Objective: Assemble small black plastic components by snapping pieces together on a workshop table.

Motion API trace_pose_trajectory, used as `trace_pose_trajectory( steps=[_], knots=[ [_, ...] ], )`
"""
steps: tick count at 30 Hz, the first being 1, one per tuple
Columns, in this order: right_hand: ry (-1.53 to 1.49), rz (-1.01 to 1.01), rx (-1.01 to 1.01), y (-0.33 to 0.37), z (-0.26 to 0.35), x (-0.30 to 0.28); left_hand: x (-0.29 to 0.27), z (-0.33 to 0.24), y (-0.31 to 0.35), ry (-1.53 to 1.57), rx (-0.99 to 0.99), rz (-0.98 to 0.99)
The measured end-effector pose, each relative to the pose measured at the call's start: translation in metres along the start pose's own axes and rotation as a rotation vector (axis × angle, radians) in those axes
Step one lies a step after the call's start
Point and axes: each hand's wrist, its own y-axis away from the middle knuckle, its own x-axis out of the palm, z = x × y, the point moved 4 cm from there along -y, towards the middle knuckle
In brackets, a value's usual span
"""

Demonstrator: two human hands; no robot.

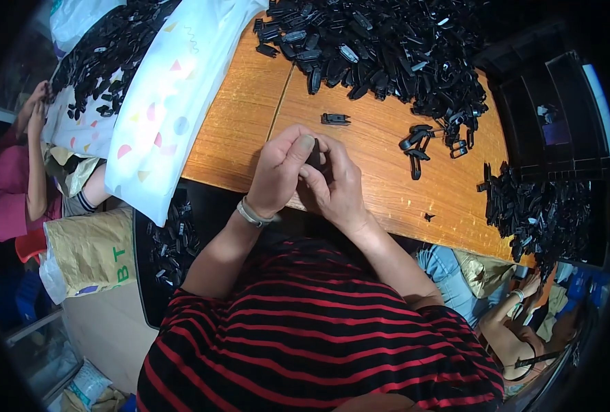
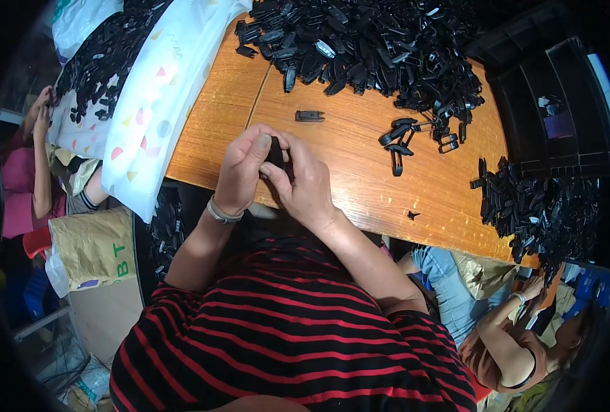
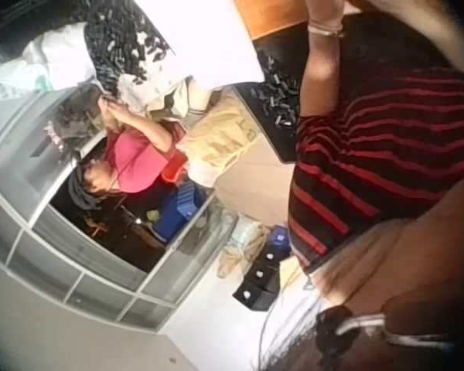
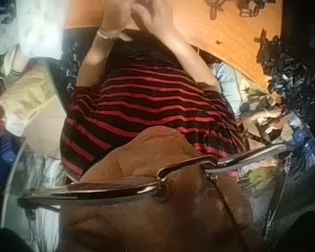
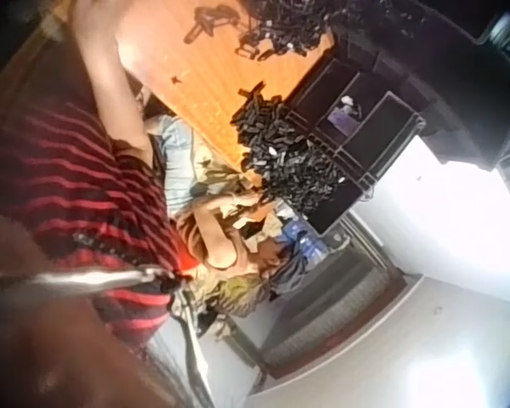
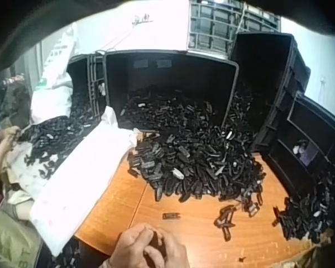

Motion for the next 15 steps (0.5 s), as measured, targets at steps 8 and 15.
trace_pose_trajectory(
  steps=[8, 15],
  knots=[
    [-0.085, 0.018, 0.159, 0.002, -0.007, -0.009, 0.005, 0.009, -0.014, 0.029, -0.083, 0.088],
    [-0.207, -0.016, 0.249, 0.0, -0.01, -0.016, 0.019, -0.005, -0.017, -0.223, 0.119, 0.101]
  ],
)
